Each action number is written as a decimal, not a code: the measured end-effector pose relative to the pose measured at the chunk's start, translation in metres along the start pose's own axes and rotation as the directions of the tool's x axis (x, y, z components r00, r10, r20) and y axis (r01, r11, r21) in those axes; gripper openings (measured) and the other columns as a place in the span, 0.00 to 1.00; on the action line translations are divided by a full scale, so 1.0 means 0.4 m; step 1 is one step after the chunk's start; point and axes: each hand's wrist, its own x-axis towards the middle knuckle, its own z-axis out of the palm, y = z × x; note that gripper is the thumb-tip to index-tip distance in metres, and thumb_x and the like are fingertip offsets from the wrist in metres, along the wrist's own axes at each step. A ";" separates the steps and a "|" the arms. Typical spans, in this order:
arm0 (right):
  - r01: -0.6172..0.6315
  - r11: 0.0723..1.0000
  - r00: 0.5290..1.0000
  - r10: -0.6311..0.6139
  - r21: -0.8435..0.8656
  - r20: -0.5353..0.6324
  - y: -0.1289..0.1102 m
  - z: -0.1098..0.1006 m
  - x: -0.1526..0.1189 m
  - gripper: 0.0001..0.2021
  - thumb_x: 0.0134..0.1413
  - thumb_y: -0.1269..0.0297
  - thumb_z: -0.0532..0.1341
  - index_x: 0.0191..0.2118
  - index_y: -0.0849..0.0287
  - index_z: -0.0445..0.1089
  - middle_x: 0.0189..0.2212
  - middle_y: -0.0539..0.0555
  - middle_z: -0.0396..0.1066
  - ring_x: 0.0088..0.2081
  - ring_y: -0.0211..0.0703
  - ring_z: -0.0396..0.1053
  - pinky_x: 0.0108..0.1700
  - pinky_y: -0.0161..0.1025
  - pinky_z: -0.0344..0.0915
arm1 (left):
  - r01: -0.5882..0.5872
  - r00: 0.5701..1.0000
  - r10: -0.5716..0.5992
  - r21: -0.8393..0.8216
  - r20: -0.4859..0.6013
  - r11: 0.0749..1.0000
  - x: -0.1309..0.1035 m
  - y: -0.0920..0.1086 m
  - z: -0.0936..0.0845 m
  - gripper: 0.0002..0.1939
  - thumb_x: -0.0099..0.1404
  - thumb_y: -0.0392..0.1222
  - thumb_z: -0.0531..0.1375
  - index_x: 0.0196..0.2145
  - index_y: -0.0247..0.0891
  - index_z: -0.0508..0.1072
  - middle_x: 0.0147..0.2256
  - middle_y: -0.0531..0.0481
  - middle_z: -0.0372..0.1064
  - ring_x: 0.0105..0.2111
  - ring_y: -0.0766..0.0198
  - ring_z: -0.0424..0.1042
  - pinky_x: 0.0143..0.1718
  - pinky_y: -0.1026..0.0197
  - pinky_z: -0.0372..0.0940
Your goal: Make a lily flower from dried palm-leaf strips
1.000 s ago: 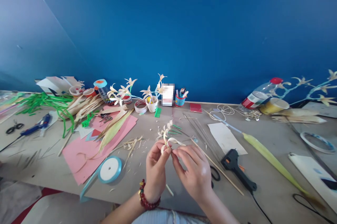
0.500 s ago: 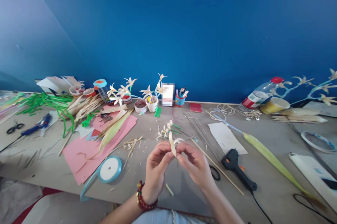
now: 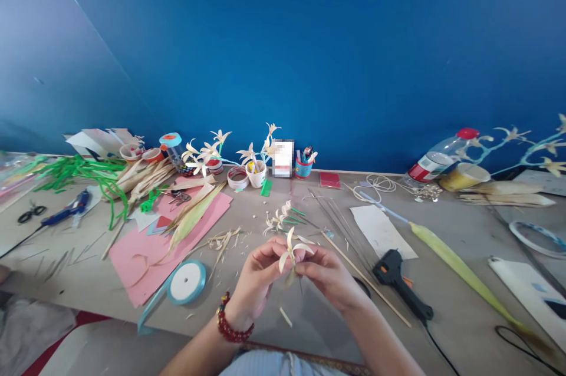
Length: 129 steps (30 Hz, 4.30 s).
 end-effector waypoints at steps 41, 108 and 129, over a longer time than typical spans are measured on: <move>0.203 0.913 0.975 -0.220 -0.352 -0.007 0.017 0.018 -0.027 0.12 0.57 0.57 0.65 0.29 0.59 0.69 0.27 0.49 0.64 0.31 0.38 0.63 0.34 0.35 0.63 | -0.169 0.973 0.201 0.244 -0.114 0.955 -0.009 -0.017 0.001 0.10 0.62 0.40 0.66 0.25 0.36 0.72 0.28 0.52 0.64 0.30 0.66 0.64 0.35 0.64 0.60; 0.126 0.951 0.910 -0.224 -0.282 -0.348 0.051 0.032 -0.047 0.15 0.46 0.51 0.71 0.27 0.59 0.74 0.18 0.45 0.60 0.19 0.30 0.46 0.20 0.32 0.43 | -0.157 0.950 0.173 0.080 -0.262 0.984 -0.021 -0.030 0.013 0.11 0.57 0.39 0.68 0.22 0.36 0.71 0.28 0.51 0.63 0.33 0.64 0.64 0.38 0.63 0.60; 0.380 0.237 0.642 -0.763 -0.894 0.071 0.010 0.064 -0.061 0.05 0.55 0.74 0.63 0.33 0.57 0.73 0.18 0.47 0.71 0.17 0.34 0.64 0.22 0.31 0.62 | -0.170 0.952 0.195 0.121 -0.235 0.978 -0.023 -0.043 0.009 0.04 0.62 0.37 0.66 0.29 0.36 0.74 0.31 0.51 0.66 0.35 0.65 0.64 0.41 0.63 0.60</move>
